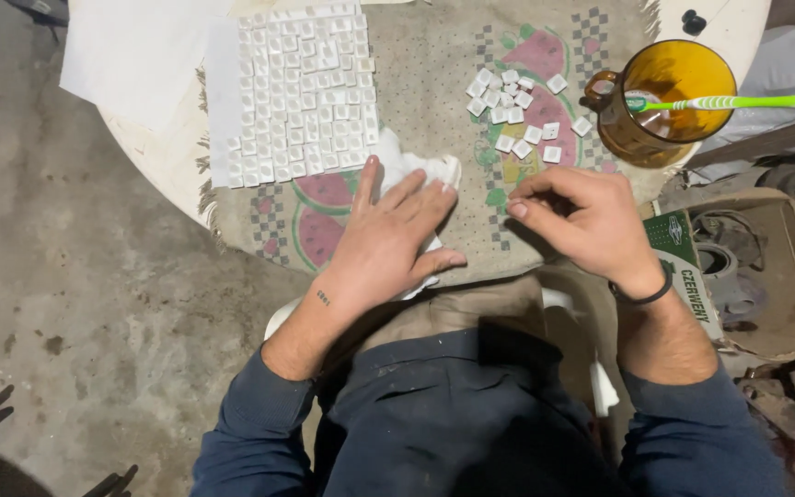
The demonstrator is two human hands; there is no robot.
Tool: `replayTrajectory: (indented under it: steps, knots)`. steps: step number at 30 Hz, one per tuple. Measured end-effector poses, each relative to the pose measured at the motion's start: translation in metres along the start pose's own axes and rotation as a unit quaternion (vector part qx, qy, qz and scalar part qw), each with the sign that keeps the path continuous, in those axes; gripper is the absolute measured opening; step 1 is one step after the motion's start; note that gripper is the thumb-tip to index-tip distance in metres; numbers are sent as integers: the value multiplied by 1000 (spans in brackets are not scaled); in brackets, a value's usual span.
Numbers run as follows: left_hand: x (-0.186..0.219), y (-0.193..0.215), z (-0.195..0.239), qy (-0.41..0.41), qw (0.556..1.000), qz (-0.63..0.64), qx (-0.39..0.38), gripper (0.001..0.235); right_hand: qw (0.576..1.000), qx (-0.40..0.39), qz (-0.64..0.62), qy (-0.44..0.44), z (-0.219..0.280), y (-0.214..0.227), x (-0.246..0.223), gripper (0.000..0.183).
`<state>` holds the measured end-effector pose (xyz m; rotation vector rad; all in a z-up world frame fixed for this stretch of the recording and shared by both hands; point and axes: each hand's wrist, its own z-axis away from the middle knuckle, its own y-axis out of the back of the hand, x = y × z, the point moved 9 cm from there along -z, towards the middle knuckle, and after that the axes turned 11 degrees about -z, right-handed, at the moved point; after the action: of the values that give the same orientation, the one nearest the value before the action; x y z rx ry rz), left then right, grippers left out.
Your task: The recorder is cleaning individual mechanical keyboard keycaps using a toothbrush and a cloth at a table.
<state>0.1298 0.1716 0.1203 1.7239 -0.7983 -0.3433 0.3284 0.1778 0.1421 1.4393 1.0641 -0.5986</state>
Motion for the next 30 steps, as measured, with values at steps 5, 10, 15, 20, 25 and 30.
replayTrajectory:
  steps: [5, 10, 15, 20, 25, 30]
  knots:
    - [6, 2, 5, -32, 999, 33, -2, 67, 996, 18, 79, 33, -17, 30, -8, 18]
    - [-5, 1, 7, 2, 1000, -8, 6, 64, 947, -56, 290, 129, -35, 8, -26, 27]
    - [2, 25, 12, 1, 998, 48, 43, 54, 931, -55, 346, 104, -55, -13, -11, 26]
    - [0, 45, 13, 11, 991, 106, 84, 44, 922, -51, 372, 92, -58, -15, -9, 26]
    - [6, 44, 13, 45, 973, 202, 107, 37, 983, -37, 149, 101, -32, -4, -33, 24]
    - [13, 1, 17, 155, 896, 414, 37, 38, 979, 5, 48, 198, 22, -23, -56, 25]
